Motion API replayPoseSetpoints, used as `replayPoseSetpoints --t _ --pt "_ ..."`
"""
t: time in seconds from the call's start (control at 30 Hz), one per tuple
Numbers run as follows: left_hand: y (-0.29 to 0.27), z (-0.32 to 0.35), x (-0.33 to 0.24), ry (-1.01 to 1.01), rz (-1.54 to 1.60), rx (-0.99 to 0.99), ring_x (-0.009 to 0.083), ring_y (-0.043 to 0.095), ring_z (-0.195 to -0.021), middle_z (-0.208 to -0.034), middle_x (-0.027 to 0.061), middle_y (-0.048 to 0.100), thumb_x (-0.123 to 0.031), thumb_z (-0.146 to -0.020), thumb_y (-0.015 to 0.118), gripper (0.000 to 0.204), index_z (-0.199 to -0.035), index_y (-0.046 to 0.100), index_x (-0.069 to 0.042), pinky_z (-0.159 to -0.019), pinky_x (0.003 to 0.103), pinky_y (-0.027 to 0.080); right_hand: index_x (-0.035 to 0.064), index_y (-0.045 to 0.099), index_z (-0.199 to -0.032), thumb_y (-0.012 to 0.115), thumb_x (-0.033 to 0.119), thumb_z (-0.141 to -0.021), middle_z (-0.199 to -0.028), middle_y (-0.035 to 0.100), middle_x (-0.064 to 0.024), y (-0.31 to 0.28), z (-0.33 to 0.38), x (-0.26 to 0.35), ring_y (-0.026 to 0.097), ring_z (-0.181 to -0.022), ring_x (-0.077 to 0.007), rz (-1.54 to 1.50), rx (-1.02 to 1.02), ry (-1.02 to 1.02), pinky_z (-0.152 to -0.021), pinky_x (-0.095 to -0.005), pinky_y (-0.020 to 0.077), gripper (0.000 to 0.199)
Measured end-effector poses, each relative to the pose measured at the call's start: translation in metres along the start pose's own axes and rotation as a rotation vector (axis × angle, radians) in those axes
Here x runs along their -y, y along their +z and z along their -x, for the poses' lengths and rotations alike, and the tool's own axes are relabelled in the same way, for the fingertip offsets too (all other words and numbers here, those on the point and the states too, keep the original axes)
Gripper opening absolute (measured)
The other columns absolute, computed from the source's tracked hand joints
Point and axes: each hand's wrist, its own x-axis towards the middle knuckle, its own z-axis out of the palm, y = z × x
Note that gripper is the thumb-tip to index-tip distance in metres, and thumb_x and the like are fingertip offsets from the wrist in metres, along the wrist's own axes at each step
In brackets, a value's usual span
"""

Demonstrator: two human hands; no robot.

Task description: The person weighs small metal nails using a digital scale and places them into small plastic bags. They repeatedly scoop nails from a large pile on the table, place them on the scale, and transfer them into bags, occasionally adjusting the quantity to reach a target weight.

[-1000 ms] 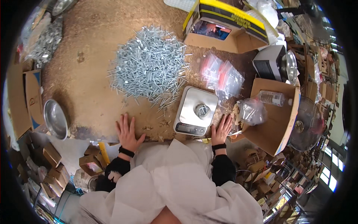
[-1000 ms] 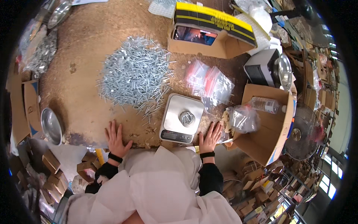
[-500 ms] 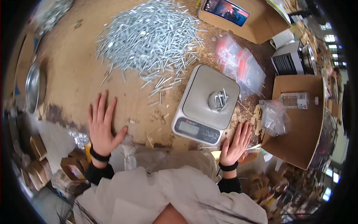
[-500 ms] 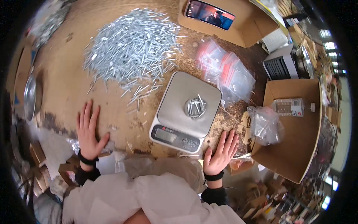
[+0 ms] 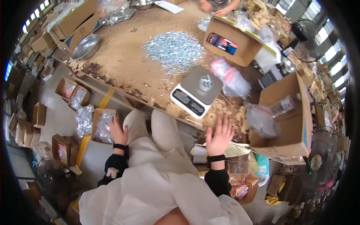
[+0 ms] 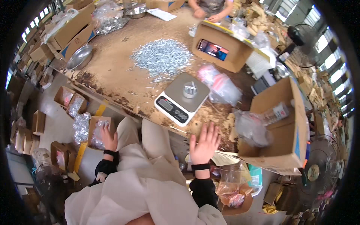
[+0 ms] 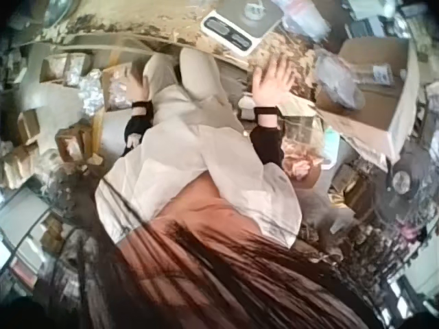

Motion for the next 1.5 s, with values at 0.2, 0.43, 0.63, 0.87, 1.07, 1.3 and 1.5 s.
replayPoseSetpoints --t 0.2,0.43,0.63,0.87,1.07,1.3,1.5 --pt "0.090 0.068 0.244 -1.047 0.974 0.735 0.0176 0.054 -0.061 -0.070 -0.0016 0.053 -0.037 -0.096 0.050 0.026 -0.093 0.060 -0.012 -0.055 0.032 0.045 0.0097 0.040 -0.145 0.065 0.029 -0.080 -0.152 0.035 -0.0149 -0.014 0.024 -0.017 0.030 -0.140 -0.0373 -0.121 0.032 -0.108 -0.112 -0.0545 0.0218 0.073" --pt "0.006 0.137 0.238 -0.778 -0.632 0.905 0.0382 0.053 -0.125 -0.134 0.0222 0.056 -0.045 -0.087 0.054 0.060 -0.135 0.055 -0.008 -0.096 0.050 0.046 0.0082 0.043 -0.141 0.066 0.023 -0.076 -0.149 0.039 -0.0140 -0.013 0.050 -0.031 0.031 -0.139 -0.0352 -0.179 -0.019 -0.146 -0.113 -0.0537 0.0184 0.071" --pt "0.010 0.141 0.210 -0.727 -0.565 0.889 0.0376 0.055 -0.121 -0.129 0.0217 0.058 -0.043 -0.087 0.055 0.056 -0.131 0.057 -0.008 -0.094 0.049 0.047 0.0093 0.047 -0.137 0.063 0.025 -0.076 -0.146 0.043 -0.0134 0.010 0.044 -0.024 0.034 -0.137 -0.0339 -0.134 -0.095 -0.115 -0.112 -0.0545 0.0194 0.065" --pt "0.071 0.093 0.158 -0.505 -0.420 0.848 0.0369 0.058 -0.117 -0.124 0.0211 0.060 -0.039 -0.088 0.055 0.051 -0.126 0.059 -0.007 -0.091 0.048 0.048 0.0157 0.060 -0.125 0.062 0.023 -0.076 -0.137 0.054 -0.0091 0.049 0.046 -0.048 0.044 -0.127 -0.0292 -0.014 -0.275 -0.210 -0.108 -0.0480 0.0232 0.049" --pt "0.122 0.054 0.132 -0.324 -0.331 0.895 0.0363 0.060 -0.113 -0.120 0.0206 0.062 -0.036 -0.088 0.055 0.047 -0.123 0.061 -0.006 -0.089 0.047 0.049 0.0205 0.060 -0.110 0.058 0.027 -0.079 -0.129 0.059 -0.0055 0.057 0.066 -0.054 0.045 -0.123 -0.0270 0.085 -0.277 -0.185 -0.106 -0.0481 0.0218 0.031" --pt "0.156 0.012 0.111 -0.221 -0.234 0.979 0.0356 0.062 -0.108 -0.115 0.0200 0.065 -0.033 -0.088 0.055 0.042 -0.118 0.063 -0.005 -0.086 0.046 0.050 0.0176 0.048 -0.118 0.061 0.037 -0.089 -0.126 0.054 -0.0089 0.061 0.088 -0.038 0.047 -0.122 -0.0325 0.132 -0.339 -0.041 -0.110 -0.0590 0.0206 0.037" --pt "0.160 -0.006 0.101 -0.157 -0.154 1.032 0.0350 0.064 -0.104 -0.110 0.0195 0.067 -0.030 -0.088 0.055 0.038 -0.114 0.065 -0.004 -0.083 0.045 0.051 0.0159 0.047 -0.115 0.067 0.028 -0.085 -0.133 0.052 -0.0116 0.049 0.062 -0.011 0.041 -0.130 -0.0346 0.098 -0.205 0.101 -0.112 -0.0613 0.0141 0.038"
